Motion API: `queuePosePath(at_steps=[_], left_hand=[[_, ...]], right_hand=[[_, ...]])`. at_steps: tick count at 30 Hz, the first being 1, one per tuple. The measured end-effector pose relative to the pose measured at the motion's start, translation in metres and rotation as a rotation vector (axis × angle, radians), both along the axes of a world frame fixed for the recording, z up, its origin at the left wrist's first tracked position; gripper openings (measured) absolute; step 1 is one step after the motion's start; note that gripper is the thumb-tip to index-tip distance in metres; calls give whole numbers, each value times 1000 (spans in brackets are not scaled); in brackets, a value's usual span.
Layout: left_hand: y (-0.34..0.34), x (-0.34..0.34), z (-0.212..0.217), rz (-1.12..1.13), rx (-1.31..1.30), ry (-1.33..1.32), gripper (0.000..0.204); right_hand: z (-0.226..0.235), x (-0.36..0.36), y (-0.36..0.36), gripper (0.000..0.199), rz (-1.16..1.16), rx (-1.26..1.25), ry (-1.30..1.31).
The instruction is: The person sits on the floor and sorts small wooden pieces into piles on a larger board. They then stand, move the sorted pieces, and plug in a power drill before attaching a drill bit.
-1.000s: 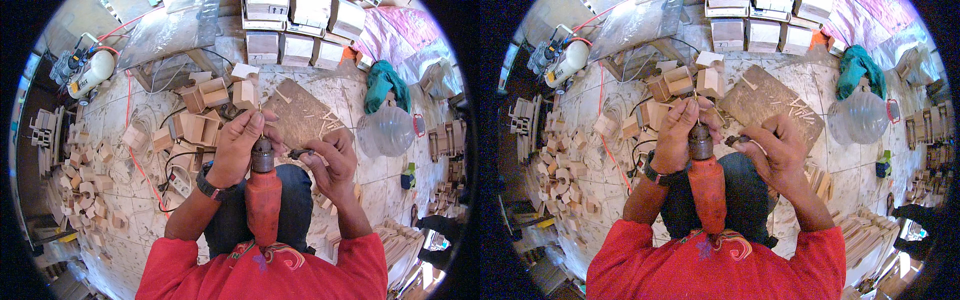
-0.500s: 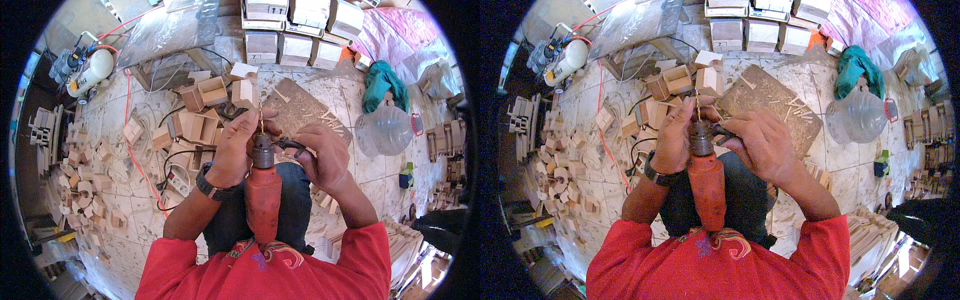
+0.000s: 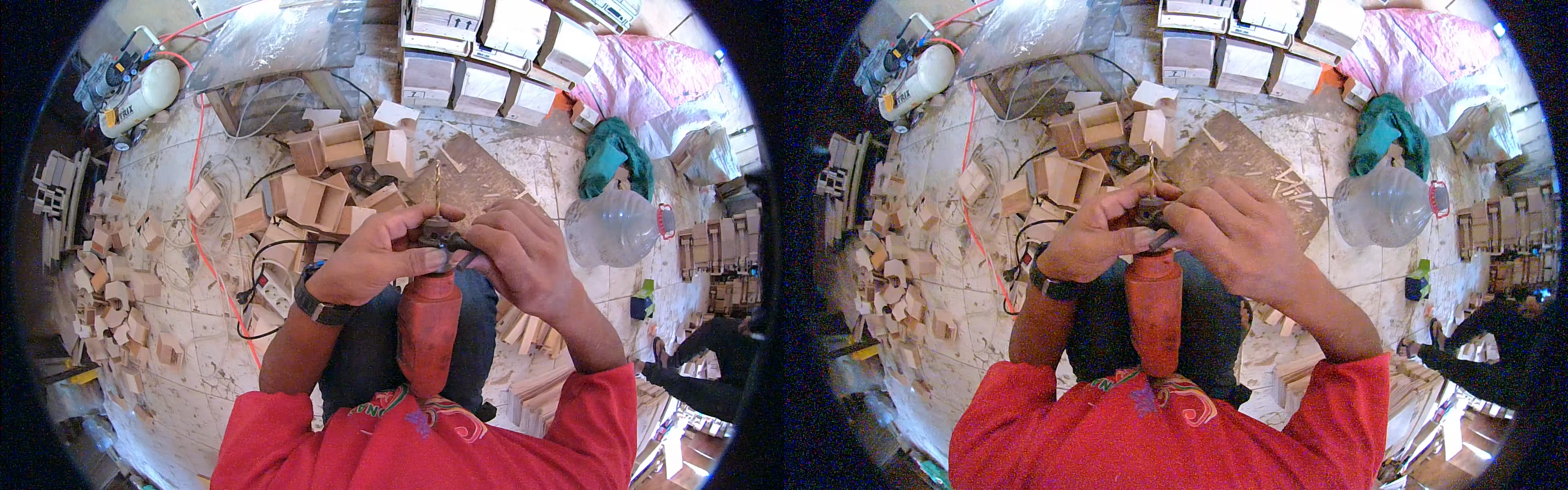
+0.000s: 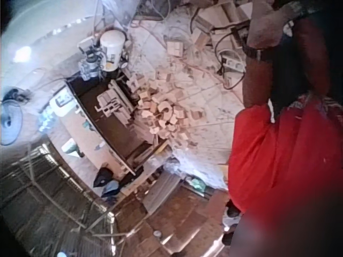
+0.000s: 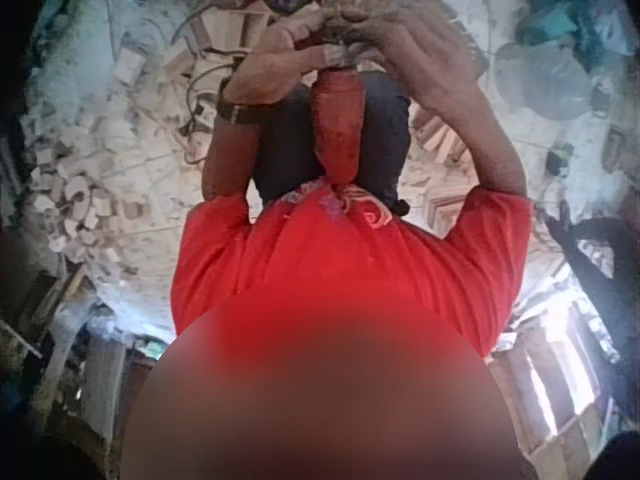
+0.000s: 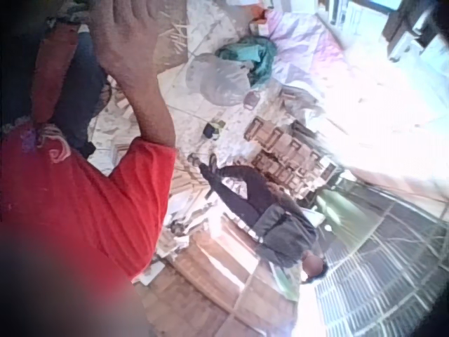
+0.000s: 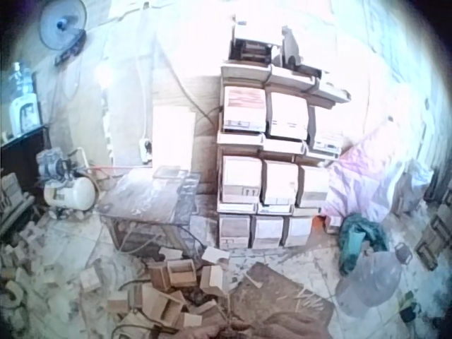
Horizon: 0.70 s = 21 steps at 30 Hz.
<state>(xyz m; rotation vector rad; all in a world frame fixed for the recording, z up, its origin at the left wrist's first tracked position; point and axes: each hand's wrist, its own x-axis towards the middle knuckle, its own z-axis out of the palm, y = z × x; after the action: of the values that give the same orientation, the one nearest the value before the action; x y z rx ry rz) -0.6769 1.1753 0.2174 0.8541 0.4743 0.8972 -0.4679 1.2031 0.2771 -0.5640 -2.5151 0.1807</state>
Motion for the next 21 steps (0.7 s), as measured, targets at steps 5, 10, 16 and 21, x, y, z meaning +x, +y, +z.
queuePosePath(at_steps=[5,10,16,21], left_hand=[[-3,-6,8,33,111,189,42],[-8,-3,10,115,146,233,33],[-11,2,18,253,380,741,40],[-13,3,25,331,418,800,48]], right_hand=[[-1,-5,4,28,11,62,-32],[-3,-6,5,29,30,59,-47],[7,-8,9,29,65,104,-158],[14,-10,13,29,121,193,-238]])
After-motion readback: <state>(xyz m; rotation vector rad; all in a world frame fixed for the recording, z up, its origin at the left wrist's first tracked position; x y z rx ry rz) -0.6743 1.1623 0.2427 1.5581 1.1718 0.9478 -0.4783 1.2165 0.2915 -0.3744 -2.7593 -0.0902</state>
